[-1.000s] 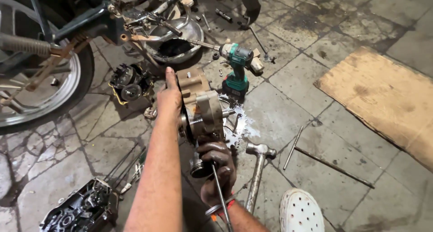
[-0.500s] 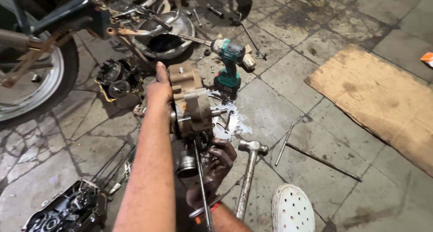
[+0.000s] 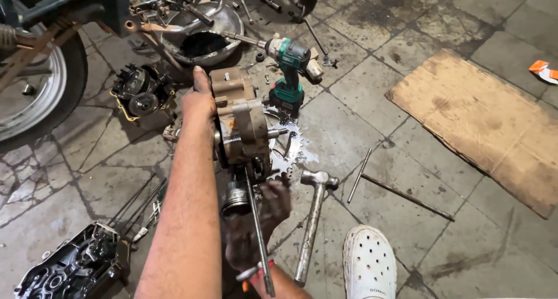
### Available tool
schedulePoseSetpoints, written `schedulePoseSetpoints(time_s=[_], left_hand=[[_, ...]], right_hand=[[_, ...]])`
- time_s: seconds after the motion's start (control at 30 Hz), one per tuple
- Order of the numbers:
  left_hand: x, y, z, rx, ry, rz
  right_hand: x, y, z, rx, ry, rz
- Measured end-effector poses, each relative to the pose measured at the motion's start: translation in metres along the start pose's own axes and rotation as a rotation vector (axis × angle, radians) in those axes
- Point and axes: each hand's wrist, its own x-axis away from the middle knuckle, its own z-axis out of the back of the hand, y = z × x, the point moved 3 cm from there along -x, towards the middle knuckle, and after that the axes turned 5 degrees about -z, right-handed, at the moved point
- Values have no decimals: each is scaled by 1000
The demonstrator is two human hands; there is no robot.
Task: Assembling the internal gear components into the crankcase of a motorcycle engine.
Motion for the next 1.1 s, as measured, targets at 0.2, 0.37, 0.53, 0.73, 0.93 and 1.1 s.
schedulePoseSetpoints(time_s=[0.2, 0.37, 0.53, 0.73, 0.93, 1.1], left_hand=[[-6, -10, 0, 88, 10, -28], [10, -1, 1, 186, -75, 8], [-14, -7, -1, 54, -117, 6], [-21, -18, 0, -49, -120, 19], [-11, -6, 0, 75, -232, 18], [76, 66, 8, -322, -341, 202]], right_hand=[[-22, 92, 57, 640, -395, 114], [-74, 128, 121, 1071, -429, -421], [-80, 176, 120, 956, -630, -694], [-70, 266, 132, 756, -458, -742], [-103, 159, 117, -196, -269, -1518], [-129, 87, 100, -476, -199, -1106]])
